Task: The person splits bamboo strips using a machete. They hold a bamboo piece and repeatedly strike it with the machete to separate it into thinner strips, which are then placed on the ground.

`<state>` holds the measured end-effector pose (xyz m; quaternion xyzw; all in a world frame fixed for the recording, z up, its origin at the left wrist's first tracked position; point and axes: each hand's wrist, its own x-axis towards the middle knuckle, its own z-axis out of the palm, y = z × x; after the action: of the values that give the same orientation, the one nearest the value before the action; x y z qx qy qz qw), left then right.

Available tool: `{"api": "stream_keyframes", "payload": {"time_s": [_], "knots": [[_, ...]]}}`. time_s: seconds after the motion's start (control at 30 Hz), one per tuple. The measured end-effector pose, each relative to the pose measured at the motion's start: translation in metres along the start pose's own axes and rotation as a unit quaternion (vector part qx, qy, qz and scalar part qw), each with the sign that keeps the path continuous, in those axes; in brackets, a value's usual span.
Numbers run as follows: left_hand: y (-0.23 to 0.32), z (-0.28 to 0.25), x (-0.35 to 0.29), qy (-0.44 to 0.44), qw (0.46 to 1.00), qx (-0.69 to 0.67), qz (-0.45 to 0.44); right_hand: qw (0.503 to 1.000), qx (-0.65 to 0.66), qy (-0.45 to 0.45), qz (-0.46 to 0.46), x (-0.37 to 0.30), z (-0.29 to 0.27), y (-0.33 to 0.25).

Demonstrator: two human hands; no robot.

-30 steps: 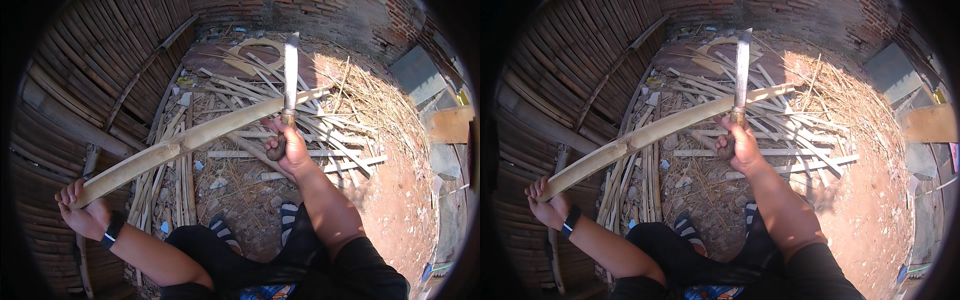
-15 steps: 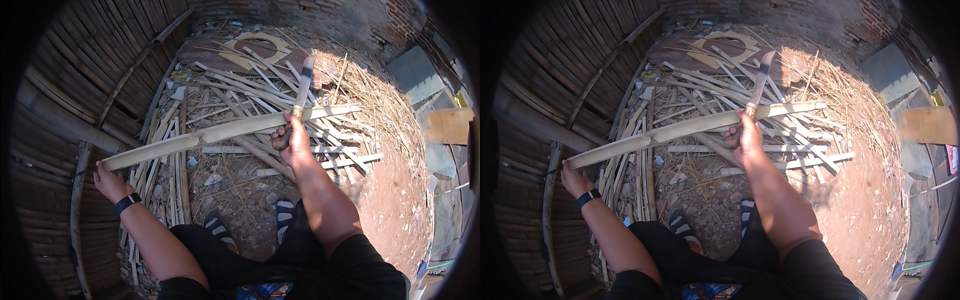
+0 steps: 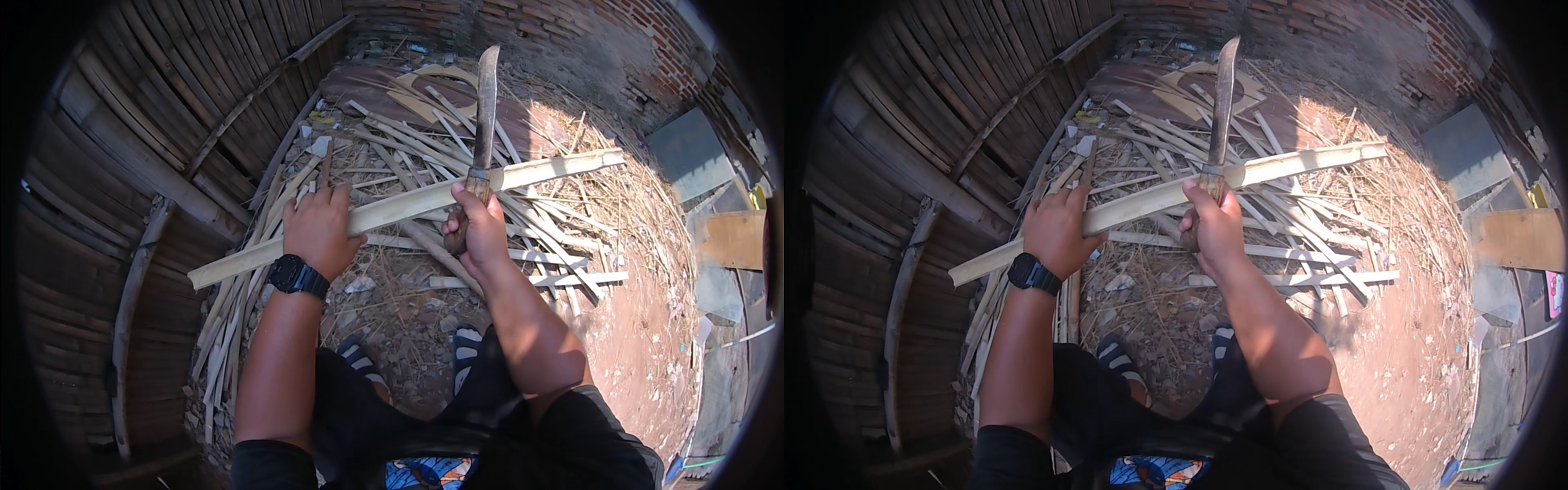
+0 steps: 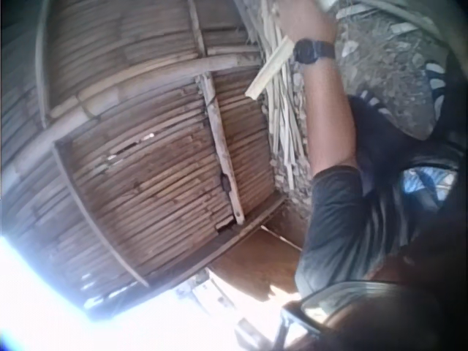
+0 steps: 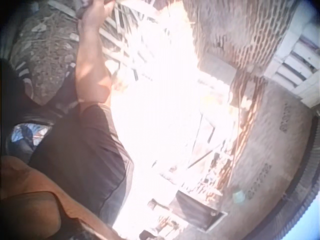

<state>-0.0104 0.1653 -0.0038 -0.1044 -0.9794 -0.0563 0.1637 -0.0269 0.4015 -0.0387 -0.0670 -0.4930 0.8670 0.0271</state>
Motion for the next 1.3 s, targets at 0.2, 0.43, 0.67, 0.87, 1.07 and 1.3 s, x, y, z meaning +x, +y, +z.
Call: {"api": "stream_keyframes", "payload": {"time_s": [0.2, 0.43, 0.67, 0.87, 1.07, 1.3], "knots": [[-0.026, 0.016, -0.031, -0.015, 0.99, -0.083, -0.115, 0.989, -0.094, -0.095, 0.057, -0.004, 0.014, -0.022], [-0.06, 0.05, -0.044, -0.07, 0.982, -0.062, -0.165, 0.816, -0.549, -0.146, -0.106, -0.001, -0.032, 0.0], [-0.071, 0.061, -0.039, -0.115, 0.97, -0.102, -0.19, 0.633, -0.726, -0.236, -0.132, 0.021, -0.031, 0.019], [-0.061, 0.067, -0.039, -0.09, 0.966, -0.144, -0.193, 0.767, -0.633, -0.049, -0.096, 0.051, -0.057, 0.024], [-0.053, 0.064, -0.041, -0.092, 0.965, -0.154, -0.19, 0.62, -0.756, -0.174, -0.114, 0.017, -0.023, 0.016], [-0.053, 0.056, -0.045, -0.042, 0.973, -0.148, -0.173, 0.707, -0.693, -0.071, -0.126, 0.032, -0.039, -0.014]]}}
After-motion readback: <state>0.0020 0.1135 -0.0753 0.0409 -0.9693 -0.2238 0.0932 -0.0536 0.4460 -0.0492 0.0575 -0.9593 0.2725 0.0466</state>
